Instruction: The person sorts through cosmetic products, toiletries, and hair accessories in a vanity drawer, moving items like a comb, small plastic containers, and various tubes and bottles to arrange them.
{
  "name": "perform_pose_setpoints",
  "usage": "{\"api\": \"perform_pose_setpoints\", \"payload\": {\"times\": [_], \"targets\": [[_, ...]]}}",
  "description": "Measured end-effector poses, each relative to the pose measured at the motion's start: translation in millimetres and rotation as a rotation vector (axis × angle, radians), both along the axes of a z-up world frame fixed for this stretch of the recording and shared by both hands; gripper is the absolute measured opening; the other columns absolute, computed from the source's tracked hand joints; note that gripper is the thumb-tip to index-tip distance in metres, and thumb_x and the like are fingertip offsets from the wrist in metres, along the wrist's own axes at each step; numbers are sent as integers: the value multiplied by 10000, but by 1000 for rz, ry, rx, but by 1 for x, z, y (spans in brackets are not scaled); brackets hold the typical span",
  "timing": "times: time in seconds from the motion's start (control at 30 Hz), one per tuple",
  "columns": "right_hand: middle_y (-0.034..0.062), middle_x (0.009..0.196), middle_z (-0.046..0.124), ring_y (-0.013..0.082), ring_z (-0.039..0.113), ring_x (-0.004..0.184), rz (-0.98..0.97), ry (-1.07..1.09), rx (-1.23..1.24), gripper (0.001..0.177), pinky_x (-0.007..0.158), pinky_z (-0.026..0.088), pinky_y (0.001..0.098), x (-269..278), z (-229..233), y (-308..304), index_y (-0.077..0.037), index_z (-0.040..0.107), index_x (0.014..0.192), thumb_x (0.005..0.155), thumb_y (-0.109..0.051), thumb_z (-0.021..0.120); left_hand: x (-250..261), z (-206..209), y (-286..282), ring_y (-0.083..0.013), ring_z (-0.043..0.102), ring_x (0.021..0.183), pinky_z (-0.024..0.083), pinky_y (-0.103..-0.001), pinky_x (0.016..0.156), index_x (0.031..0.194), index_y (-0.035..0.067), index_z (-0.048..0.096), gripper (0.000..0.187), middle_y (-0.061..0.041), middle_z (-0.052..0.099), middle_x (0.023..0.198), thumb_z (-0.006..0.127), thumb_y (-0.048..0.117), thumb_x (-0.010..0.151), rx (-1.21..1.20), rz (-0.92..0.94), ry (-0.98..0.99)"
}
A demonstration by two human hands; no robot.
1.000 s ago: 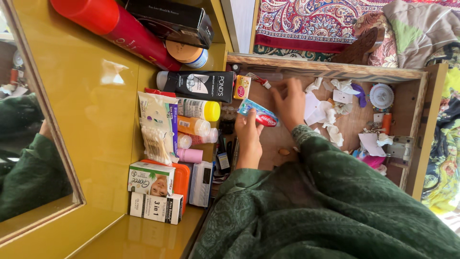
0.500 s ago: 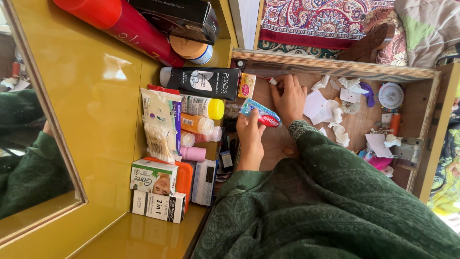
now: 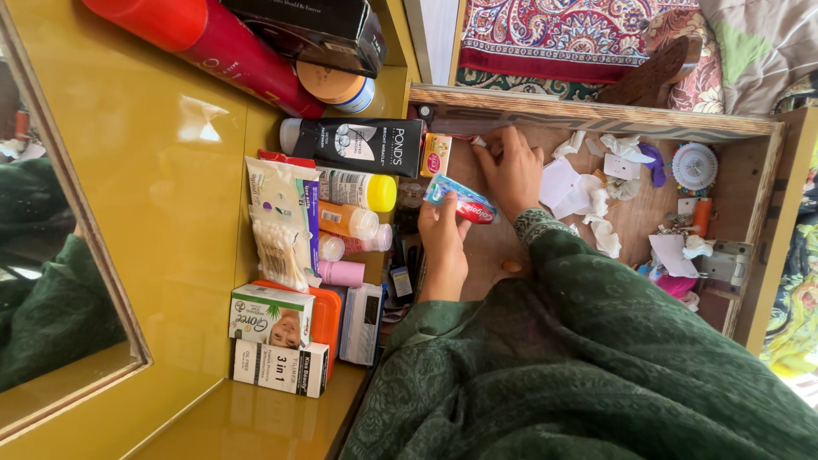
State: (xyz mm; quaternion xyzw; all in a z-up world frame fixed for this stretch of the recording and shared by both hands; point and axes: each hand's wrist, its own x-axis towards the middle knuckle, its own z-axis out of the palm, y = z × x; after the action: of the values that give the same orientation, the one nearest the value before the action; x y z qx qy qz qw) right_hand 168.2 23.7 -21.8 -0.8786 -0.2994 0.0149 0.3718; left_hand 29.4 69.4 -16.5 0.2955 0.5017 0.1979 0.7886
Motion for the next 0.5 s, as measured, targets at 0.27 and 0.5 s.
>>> {"api": "perform_pose_setpoints", "payload": {"times": [0.27,0.5], "targets": [[162,1185,656,279,690,1019,536,391,180,478,783,528,350,-5,73,-54,-19,600,1267,855,-187,773,6,-20,-6,-235,623,1064,566,-468,864,1294,149,516,335,-70,608,1198,594,120,969,-103,204,-231],[131,1158,698,296,705,1012,443,188,72,330,785,577,366,-11,89,-81,-71,688,1253,924,-70,658,23,-6,-19,-281,626,1104,585,-491,935,1303,28,456,372,-128,589,1245,640,86,985,-142,145,-300]]}}
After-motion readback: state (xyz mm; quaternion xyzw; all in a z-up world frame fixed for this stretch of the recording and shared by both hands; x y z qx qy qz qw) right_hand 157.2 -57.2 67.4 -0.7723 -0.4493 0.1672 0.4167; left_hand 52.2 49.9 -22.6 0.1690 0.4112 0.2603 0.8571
